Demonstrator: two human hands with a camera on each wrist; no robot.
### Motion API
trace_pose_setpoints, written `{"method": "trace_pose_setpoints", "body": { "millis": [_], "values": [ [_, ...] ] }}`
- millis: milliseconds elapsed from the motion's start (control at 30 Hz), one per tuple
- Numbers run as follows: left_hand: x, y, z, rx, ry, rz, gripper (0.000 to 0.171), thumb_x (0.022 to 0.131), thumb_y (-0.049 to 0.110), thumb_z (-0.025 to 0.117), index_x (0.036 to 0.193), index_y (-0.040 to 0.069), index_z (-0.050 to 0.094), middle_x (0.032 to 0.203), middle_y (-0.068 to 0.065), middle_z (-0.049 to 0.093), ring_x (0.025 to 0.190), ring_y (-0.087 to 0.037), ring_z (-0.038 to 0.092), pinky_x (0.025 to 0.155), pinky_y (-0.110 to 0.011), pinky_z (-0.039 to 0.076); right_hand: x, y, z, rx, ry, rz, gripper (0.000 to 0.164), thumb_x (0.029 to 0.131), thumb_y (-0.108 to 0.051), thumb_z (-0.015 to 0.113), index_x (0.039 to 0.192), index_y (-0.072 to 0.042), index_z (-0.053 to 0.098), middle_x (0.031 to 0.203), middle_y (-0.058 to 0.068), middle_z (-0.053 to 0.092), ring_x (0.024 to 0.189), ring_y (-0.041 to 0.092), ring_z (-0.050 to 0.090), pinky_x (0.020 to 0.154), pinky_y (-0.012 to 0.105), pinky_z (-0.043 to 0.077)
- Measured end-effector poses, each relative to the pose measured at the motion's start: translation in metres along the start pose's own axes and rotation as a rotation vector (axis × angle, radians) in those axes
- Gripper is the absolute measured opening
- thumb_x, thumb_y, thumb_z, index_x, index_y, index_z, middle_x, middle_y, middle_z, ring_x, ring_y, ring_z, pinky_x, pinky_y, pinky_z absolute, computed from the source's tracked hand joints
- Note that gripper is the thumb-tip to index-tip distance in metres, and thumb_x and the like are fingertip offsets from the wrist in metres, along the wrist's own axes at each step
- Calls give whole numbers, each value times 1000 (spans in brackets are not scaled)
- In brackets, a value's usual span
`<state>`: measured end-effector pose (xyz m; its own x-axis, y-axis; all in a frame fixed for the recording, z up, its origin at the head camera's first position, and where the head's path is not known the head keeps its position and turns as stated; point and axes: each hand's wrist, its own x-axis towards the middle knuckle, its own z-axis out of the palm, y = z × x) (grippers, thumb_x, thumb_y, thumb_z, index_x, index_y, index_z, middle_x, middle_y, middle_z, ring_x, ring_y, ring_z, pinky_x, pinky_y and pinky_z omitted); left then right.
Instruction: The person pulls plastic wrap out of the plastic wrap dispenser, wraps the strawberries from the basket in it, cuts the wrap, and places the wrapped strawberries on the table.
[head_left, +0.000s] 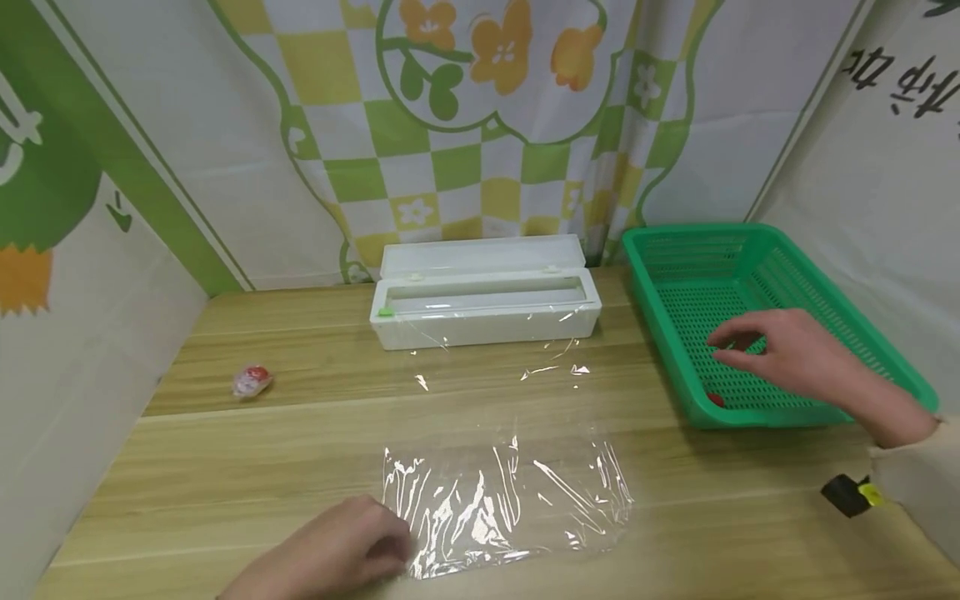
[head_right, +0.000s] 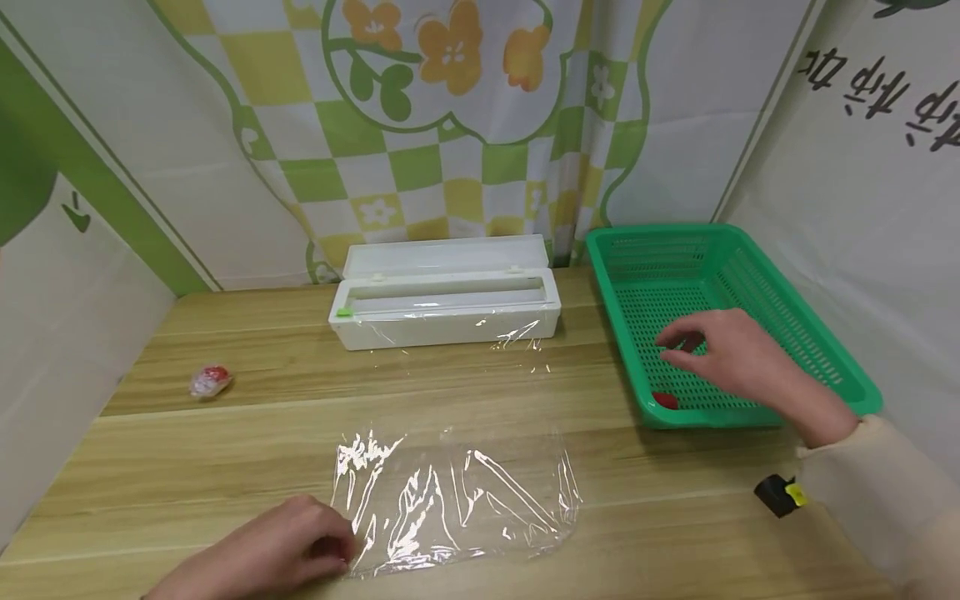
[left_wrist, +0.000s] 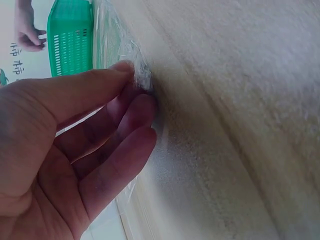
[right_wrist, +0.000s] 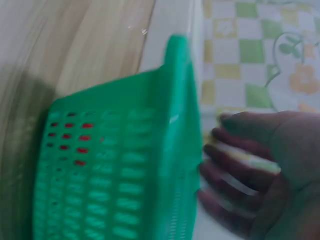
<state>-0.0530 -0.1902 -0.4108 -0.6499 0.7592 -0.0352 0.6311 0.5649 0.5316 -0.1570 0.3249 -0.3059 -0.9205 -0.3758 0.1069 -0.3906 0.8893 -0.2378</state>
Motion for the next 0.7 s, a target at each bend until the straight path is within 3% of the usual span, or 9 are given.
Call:
{"method": "trace_pose_setpoints", "body": {
  "millis": [200,300,533,700],
  "values": [
    [2,1,2,24,4,-8,23,80,18,78,68,25,59,60,22,44,55,10,36,50,-9,36,4,26,20,16,-266,48,39,90,-31,71,117,-3,68,112,14,72,103,36,66,82,49,56],
    [2,0,3,56,29,20,24,77,16,79,67,24,58,60,22,43,55,10,35,49,-7,34,4,30,25,44,-355,67,45,91,-38,69,119,-3,67,115,17,71,107,40,65,83,51,56],
    [3,0,2,37,20,13,25,77,14,78,67,24,58,60,21,44,55,9,36,49,-8,35,6,35,33,116,-501,97,37,92,-36,66,114,-6,69,108,12,72,97,28,67,75,39,56],
    [3,2,2,29,12,4,24,78,15,78,67,23,58,60,21,45,54,10,36,48,-8,35,10,38,37,139,-532,121,33,91,-33,67,110,-6,70,103,8,73,90,18,66,70,31,53]
  ]
}}
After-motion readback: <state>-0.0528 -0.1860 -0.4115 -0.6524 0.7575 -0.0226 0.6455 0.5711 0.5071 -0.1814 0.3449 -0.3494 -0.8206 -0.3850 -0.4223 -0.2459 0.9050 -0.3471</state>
